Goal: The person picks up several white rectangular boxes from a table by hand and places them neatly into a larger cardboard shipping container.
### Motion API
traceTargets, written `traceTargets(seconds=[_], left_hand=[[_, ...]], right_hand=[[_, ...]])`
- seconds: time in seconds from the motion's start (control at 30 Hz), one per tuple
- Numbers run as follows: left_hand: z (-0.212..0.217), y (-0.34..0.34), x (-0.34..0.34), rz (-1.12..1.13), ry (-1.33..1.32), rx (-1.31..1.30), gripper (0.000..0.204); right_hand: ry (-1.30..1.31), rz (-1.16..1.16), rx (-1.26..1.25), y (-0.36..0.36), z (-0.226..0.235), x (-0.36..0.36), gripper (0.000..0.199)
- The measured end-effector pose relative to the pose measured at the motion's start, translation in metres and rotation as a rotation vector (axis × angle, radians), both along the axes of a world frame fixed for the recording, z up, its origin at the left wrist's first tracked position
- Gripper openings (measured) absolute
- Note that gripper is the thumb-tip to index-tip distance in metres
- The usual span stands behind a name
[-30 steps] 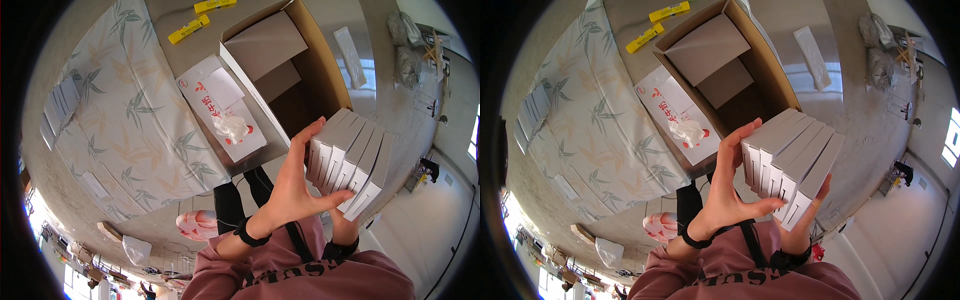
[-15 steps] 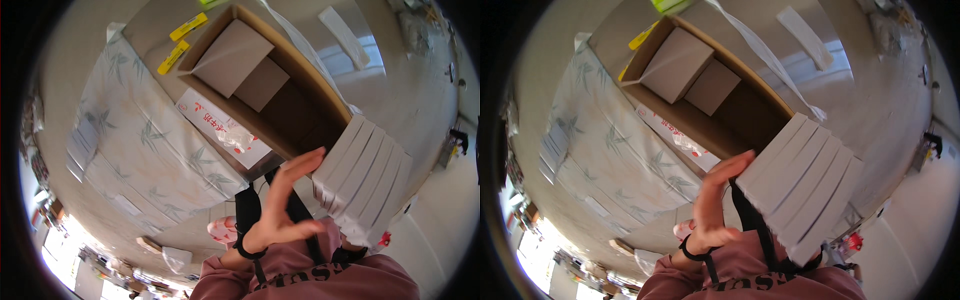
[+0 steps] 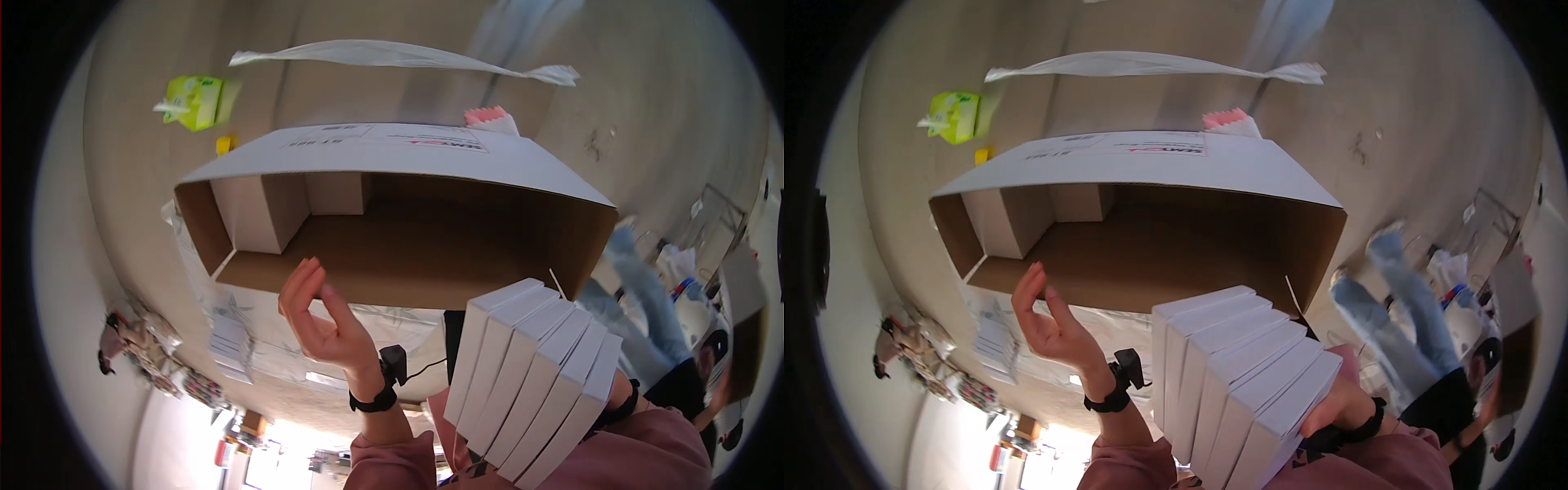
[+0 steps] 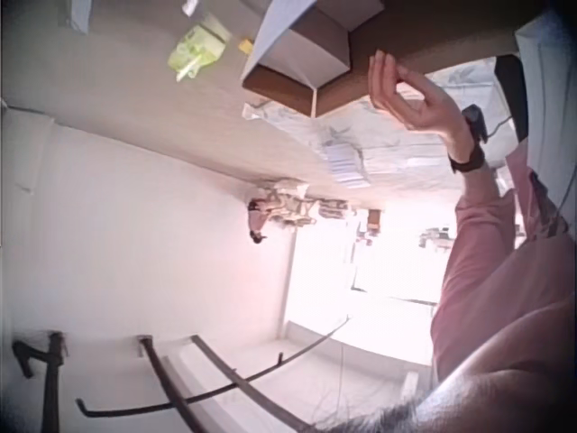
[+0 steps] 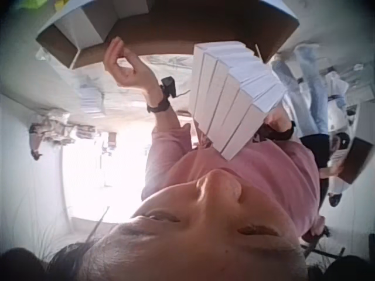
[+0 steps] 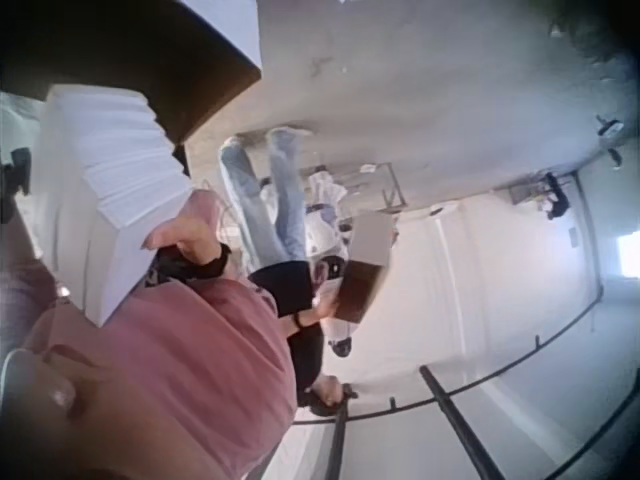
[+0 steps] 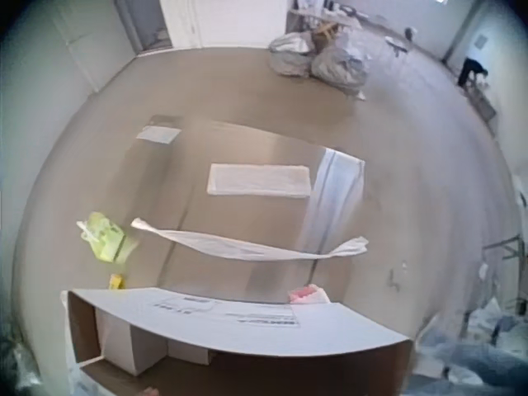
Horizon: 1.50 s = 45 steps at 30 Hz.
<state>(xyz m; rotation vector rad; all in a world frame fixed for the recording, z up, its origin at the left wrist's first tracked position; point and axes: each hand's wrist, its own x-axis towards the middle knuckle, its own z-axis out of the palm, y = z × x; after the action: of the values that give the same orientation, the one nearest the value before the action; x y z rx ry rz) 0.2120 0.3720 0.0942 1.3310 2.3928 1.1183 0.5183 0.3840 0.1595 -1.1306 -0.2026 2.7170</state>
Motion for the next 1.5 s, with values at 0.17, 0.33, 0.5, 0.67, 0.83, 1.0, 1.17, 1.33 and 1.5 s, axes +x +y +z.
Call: traceTargets(seconds=[0.17, 0.33, 0.5, 0.67, 0.83, 1.0, 1.17, 1.33, 1.5], left_hand=[[-0.008, 0.008, 0.010, -0.006, 0.046, -0.062, 0.023], [-0.018, 0.007, 0.011, -0.008, 0.189, -0.127, 0.023], [-0.023, 0.006, 0.011, -0.054, 0.246, -0.131, 0.027], [-0.024, 0.006, 0.011, -0.050, 0.222, -0.117, 0.027], [-0.019, 0.012, 0.015, 0.005, 0.187, -0.097, 0.024], [-0.005, 0.011, 0.008, -0.068, 0.241, -0.224, 0.020], [-0.004, -0.004, 0.004, 0.026, 0.011, -0.055, 0.021], [0.009, -0.027, 0.006, 0.277, -0.020, -0.046, 0.050], [-0.009, -0.037, 0.021, 0.446, -0.659, 0.170, 0.079]], right_hand=[[0.073, -0.074, -0.023, -0.027, 0.001, 0.012, 0.114], [0.110, -0.112, -0.138, -0.030, -0.001, 0.011, 0.127], [0.123, -0.190, -0.269, -0.041, -0.001, 0.013, 0.126], [0.121, -0.186, -0.318, -0.036, 0.004, 0.011, 0.126], [0.002, -0.199, -0.307, -0.035, 0.013, 0.012, 0.114], [-0.112, -0.297, -0.240, -0.020, 0.025, -0.005, 0.099], [-0.232, -0.403, -0.147, 0.008, 0.027, -0.028, 0.086], [-0.245, -0.226, 0.180, 0.032, 0.011, -0.062, 0.076], [-0.105, -0.202, 0.129, 0.061, -0.020, -0.112, 0.067]])
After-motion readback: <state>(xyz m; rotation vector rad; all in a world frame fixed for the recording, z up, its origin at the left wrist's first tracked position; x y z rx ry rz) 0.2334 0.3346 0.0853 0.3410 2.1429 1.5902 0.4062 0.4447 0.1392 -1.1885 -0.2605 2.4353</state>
